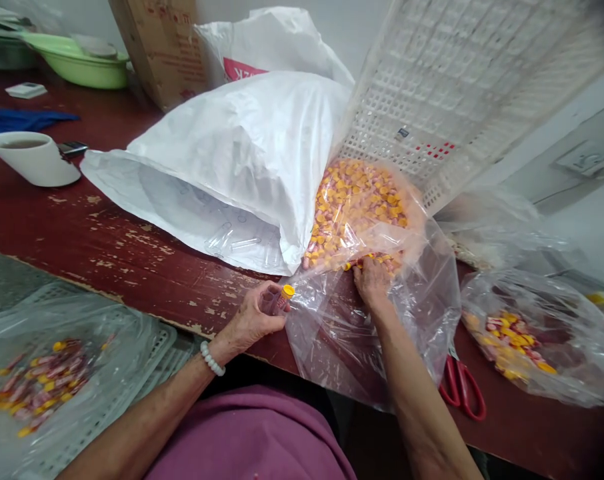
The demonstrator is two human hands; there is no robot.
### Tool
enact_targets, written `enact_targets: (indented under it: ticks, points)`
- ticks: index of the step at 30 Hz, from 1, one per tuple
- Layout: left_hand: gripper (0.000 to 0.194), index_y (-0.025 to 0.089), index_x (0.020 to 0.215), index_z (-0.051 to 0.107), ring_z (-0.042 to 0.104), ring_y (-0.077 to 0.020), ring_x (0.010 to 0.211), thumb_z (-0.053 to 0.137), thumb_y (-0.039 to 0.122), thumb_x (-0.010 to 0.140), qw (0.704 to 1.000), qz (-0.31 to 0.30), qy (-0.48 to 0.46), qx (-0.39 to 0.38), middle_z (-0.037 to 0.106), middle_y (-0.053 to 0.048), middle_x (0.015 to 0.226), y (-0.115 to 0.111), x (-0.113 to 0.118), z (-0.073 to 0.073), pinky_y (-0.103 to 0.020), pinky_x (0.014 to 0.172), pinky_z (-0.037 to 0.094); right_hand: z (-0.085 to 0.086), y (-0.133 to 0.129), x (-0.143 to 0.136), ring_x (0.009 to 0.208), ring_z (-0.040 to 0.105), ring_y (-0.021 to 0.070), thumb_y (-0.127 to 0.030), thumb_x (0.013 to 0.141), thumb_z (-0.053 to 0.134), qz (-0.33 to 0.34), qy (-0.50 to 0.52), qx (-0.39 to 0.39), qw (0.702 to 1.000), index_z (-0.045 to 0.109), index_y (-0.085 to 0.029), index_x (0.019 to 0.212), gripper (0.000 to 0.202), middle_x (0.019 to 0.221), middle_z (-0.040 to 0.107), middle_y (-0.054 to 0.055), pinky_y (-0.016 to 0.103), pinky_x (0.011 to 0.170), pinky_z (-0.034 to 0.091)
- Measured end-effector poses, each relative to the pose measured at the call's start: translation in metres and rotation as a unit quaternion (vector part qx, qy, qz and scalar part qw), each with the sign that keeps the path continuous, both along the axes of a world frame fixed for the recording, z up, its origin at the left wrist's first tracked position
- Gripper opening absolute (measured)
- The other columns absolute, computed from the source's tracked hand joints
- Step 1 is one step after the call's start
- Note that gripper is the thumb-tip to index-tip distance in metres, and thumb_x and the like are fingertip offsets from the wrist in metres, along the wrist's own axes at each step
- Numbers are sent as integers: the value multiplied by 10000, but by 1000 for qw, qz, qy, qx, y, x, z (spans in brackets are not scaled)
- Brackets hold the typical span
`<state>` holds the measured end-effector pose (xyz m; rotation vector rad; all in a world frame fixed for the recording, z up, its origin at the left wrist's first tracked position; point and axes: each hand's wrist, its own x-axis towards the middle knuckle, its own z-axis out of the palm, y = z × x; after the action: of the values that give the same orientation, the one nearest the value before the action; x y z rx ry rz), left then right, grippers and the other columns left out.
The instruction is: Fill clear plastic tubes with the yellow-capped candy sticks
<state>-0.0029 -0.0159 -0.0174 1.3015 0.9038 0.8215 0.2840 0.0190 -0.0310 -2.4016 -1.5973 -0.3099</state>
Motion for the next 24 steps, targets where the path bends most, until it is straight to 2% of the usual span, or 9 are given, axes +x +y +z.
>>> enact_targets:
  ticks: [3,5,7,10,13,17,20,22,24]
  points:
    - [290,130,841,528,540,-103,665,618,91,568,998,-2,19,57,590,3,745,1,0,-3,-210,598,425,16,-16,-15,930,564,283,-291,869,451,0,84,55,995,609,-83,968,280,980,620,196,440,824,409]
    - [299,132,874,534,527,-101,658,608,95,587,996,-13,42,83,582,6,763,0,0,-3,-207,588,411,33,-38,-36,837,584,226,-340,879,451,77,217,102,968,588,-125,1013,287,958,626,135,385,759,455]
    - [305,137,903,540,514,-96,655,585,85,606,992,-26,70,101,577,10,780,-2,0,-1,-201,582,399,50,-62,-65,823,586,187,-330,886,456,201,319,111,920,557,-179,1068,257,943,619,79,342,742,475]
    - [306,145,911,548,511,-102,681,568,73,614,985,-43,110,128,577,8,809,-4,2,5,-204,608,401,68,-90,-106,966,555,172,-203,889,439,335,332,106,876,557,-205,1067,213,1034,574,73,330,839,458]
    - [300,149,911,545,515,-118,718,568,78,620,979,-49,130,149,577,4,822,-5,4,7,-214,636,408,73,-99,-125,996,539,168,-138,882,423,406,309,83,856,531,-217,1130,282,1051,564,73,326,848,460]
    - [329,152,927,536,521,-120,724,571,66,611,982,-51,120,138,580,4,827,-5,5,2,-213,642,412,69,-97,-119,891,556,160,-171,856,491,376,318,98,865,448,-224,1242,392,1100,562,75,317,767,482]
    - [342,149,927,546,524,-123,737,576,59,598,984,-34,115,132,582,-3,845,-5,4,-1,-215,650,414,60,-98,-117,955,533,176,-118,834,464,324,301,164,882,532,-231,1116,311,1079,527,72,334,792,470]
    - [334,146,911,548,521,-121,730,581,56,592,986,-30,105,125,580,-2,835,-5,5,-2,-213,643,411,50,-101,-123,1028,498,199,-72,804,440,328,263,178,890,574,-238,1045,322,1091,502,75,371,847,446]
    - [301,141,876,544,507,-112,694,585,57,590,989,-37,95,108,570,7,784,-6,5,-2,-208,615,401,40,-104,-130,1036,483,215,-65,776,453,354,220,154,896,589,-252,1055,363,1134,486,79,404,860,431]
